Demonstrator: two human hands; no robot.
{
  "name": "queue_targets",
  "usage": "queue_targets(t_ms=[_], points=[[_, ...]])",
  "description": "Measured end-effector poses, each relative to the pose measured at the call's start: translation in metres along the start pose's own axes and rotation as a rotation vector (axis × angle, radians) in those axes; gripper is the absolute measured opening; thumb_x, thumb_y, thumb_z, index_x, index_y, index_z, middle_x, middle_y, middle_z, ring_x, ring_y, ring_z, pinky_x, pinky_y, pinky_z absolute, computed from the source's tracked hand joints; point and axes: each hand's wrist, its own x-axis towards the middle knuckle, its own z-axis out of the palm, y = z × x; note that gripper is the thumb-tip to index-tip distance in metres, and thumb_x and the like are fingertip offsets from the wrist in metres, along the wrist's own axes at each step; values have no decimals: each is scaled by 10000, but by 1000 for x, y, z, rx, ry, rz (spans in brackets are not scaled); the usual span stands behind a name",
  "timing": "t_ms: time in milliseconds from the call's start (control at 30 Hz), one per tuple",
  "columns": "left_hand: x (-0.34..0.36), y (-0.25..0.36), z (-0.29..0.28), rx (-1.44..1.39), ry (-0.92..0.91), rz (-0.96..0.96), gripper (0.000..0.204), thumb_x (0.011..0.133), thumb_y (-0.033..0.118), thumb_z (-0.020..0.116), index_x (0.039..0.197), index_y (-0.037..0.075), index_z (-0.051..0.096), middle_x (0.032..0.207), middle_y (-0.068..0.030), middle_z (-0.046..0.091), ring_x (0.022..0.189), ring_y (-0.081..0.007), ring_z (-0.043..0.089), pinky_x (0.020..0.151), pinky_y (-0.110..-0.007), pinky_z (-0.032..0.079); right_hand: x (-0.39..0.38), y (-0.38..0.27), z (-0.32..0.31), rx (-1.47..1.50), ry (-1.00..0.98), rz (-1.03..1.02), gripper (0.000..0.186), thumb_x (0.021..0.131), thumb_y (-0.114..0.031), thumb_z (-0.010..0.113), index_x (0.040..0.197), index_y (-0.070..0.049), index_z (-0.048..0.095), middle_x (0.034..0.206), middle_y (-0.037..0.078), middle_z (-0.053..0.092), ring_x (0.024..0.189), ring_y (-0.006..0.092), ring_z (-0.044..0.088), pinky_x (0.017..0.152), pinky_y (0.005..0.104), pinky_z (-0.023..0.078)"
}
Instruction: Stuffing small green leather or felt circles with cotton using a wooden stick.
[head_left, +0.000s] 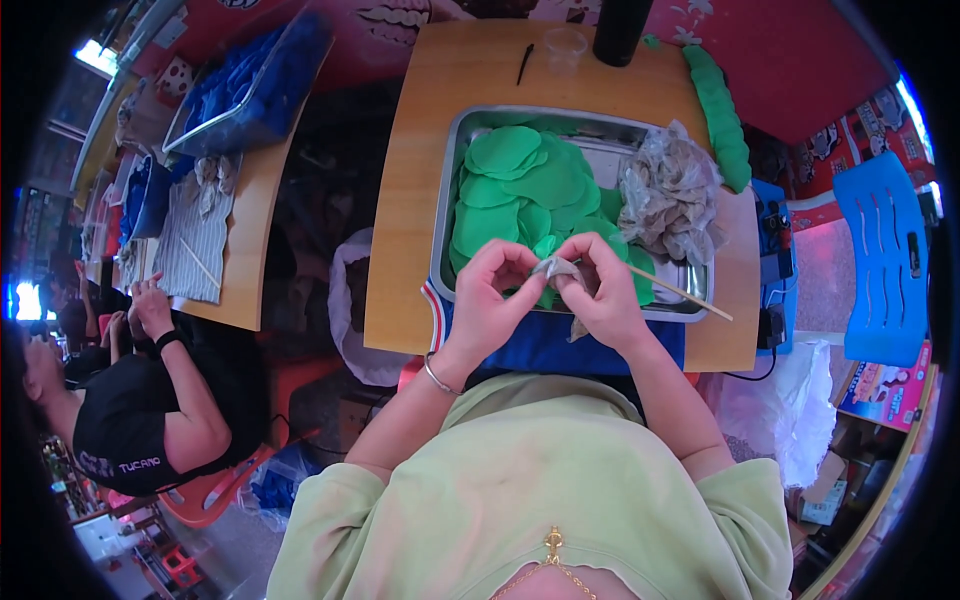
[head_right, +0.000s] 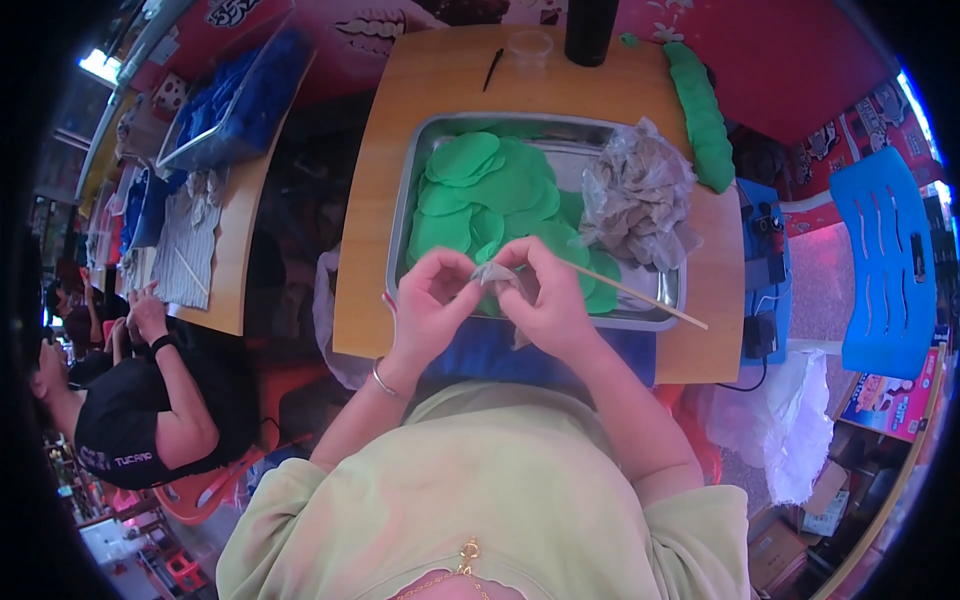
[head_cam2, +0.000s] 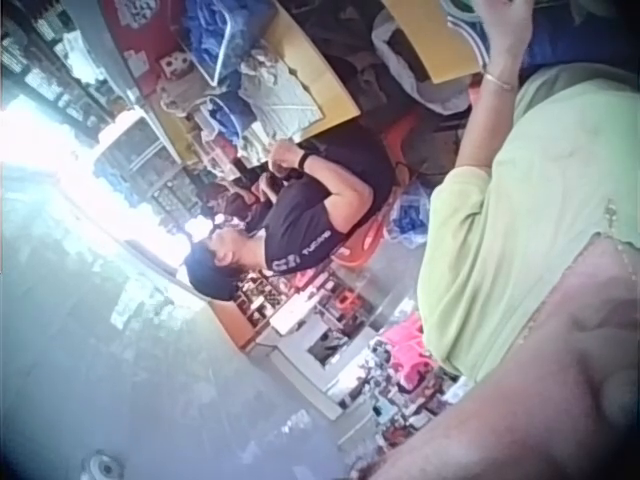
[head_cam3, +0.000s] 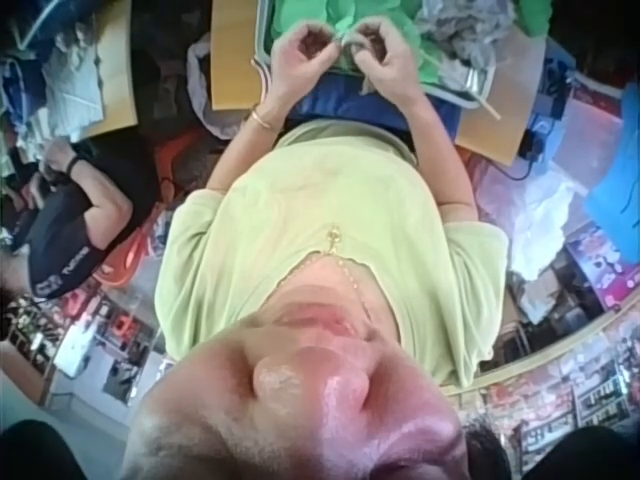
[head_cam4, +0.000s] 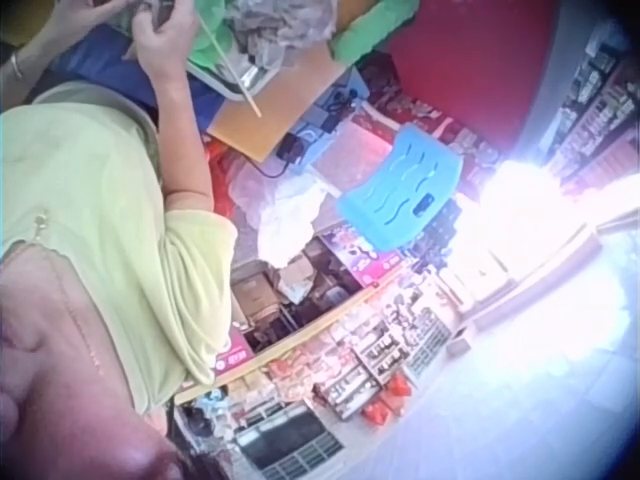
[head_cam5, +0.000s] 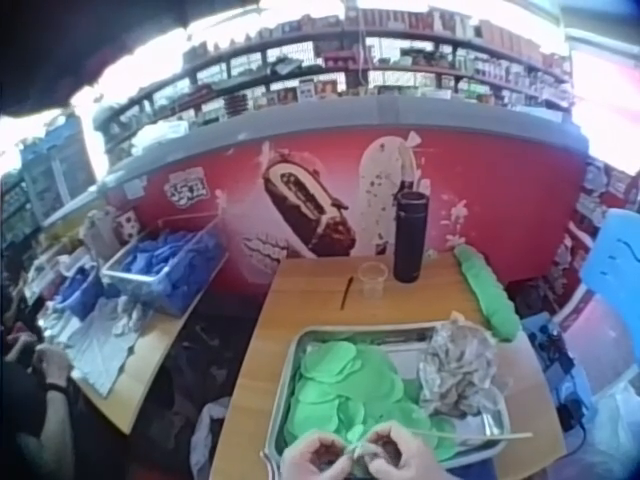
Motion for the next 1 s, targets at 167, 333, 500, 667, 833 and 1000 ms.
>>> queue_targets(t_ms=[167,333,500,667,833,1000], points=[[5,2,0,51,46,47,110,783,-12,674,858,-15,593,862,-42,557,766,-93,602,692,-217,509,-1,-1,1,-18,-16,20,178,829,7,572,978,-42,488,817,-23,531,710,16,471,597,165,367],[3,3,-1,94,20,81,111,781,5,693,852,-16,610,826,-30,556,726,-81,589,670,-208,493,0,4,-1,53,14,20,173,822,10,585,958,-45,493,793,-39,509,684,13,446,579,167,345],[-1,5,8,17,82,-71,92,798,18,687,845,-8,612,798,-13,562,702,-61,570,627,-189,458,1,7,8,-13,180,-52,156,820,11,584,930,-44,489,784,-45,493,677,17,437,576,170,341],[1,6,8,-60,133,-51,82,799,15,683,841,-5,615,800,-14,566,704,-59,565,635,-190,453,0,-5,7,-51,97,-53,156,811,15,586,908,-43,479,770,-42,486,680,17,447,565,172,341],[4,2,4,33,105,66,81,769,-12,697,819,1,634,782,-19,562,693,-67,559,639,-193,447,2,-3,7,-93,136,-34,171,766,10,611,882,-26,489,699,2,532,604,54,498,517,221,388],[5,2,2,89,101,112,88,772,-17,696,835,3,639,776,-12,581,692,-62,559,630,-192,451,3,-1,12,-86,198,-47,199,747,32,613,891,-33,491,702,22,531,566,80,505,495,236,384]])
